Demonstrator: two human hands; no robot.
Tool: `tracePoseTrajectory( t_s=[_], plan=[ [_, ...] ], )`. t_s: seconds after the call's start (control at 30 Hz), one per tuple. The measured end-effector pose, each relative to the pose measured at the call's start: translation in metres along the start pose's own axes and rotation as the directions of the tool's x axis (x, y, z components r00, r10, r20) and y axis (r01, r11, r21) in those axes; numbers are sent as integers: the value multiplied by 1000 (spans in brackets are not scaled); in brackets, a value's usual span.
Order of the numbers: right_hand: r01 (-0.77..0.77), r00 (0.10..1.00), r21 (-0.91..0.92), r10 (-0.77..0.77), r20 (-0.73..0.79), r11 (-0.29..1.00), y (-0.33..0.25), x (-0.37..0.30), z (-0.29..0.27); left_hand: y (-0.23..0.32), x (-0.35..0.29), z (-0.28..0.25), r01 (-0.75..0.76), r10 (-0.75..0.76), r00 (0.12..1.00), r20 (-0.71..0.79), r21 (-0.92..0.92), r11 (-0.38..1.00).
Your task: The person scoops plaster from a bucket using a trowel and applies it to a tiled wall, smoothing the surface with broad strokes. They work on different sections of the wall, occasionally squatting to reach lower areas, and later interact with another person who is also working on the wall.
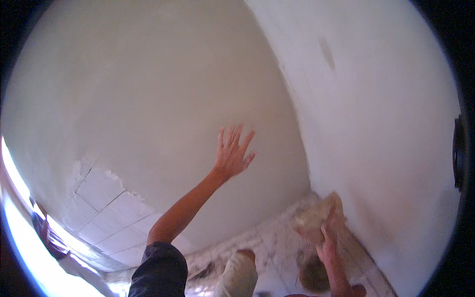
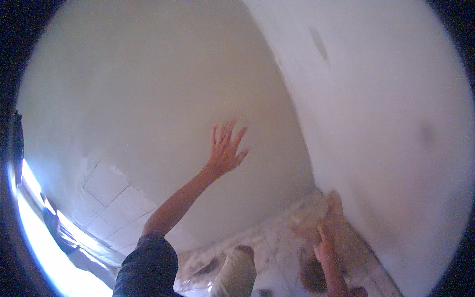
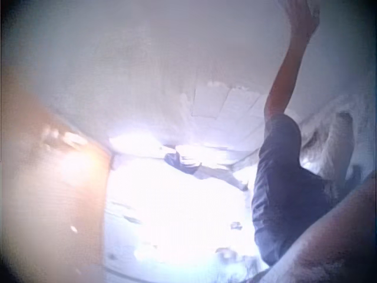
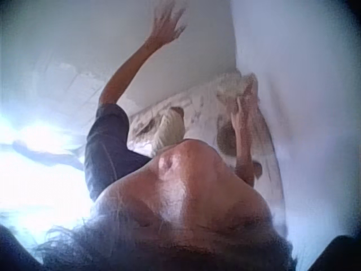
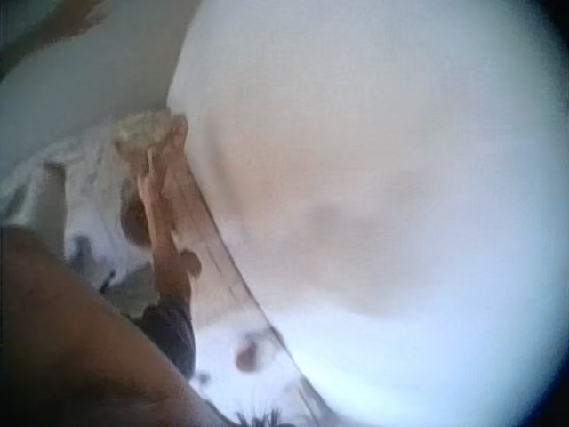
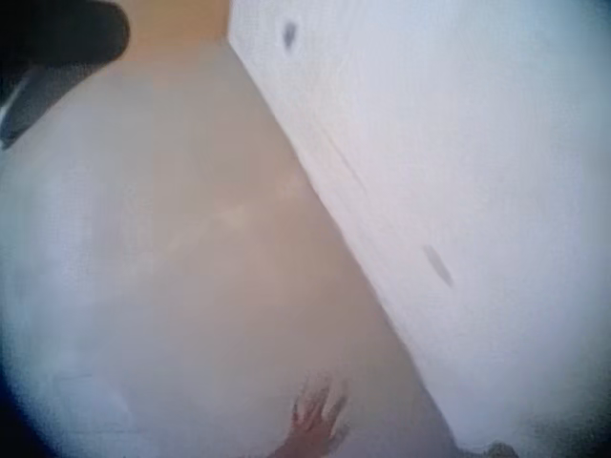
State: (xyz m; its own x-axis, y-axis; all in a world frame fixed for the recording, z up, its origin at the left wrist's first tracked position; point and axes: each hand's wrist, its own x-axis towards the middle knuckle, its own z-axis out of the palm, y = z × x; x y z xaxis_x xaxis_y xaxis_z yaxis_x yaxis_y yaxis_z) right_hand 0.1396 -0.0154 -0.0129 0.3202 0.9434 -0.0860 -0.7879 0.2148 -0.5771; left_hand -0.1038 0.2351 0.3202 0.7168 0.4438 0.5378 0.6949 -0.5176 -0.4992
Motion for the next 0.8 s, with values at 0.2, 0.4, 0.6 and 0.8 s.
tracePoseTrajectory(
  t_s=[0.2,0.4,0.6,0.8],
  plan=[
    [134,954,-906,-299,8,403,-12,5,116,24,-182,-156,337,-76,804,590,-346,876],
    [-49,889,-268,-81,-451,962,-27,78,243,-30,-342,-290,681,-247,428,869,-130,721],
    [7,918,-142,-63,-392,990,-8,169,283,-107,-476,-348,751,-163,-167,972,232,618],
    [-113,892,-532,-150,-427,839,-11,229,327,-188,-431,-268,845,87,-264,961,187,502]
  ],
)
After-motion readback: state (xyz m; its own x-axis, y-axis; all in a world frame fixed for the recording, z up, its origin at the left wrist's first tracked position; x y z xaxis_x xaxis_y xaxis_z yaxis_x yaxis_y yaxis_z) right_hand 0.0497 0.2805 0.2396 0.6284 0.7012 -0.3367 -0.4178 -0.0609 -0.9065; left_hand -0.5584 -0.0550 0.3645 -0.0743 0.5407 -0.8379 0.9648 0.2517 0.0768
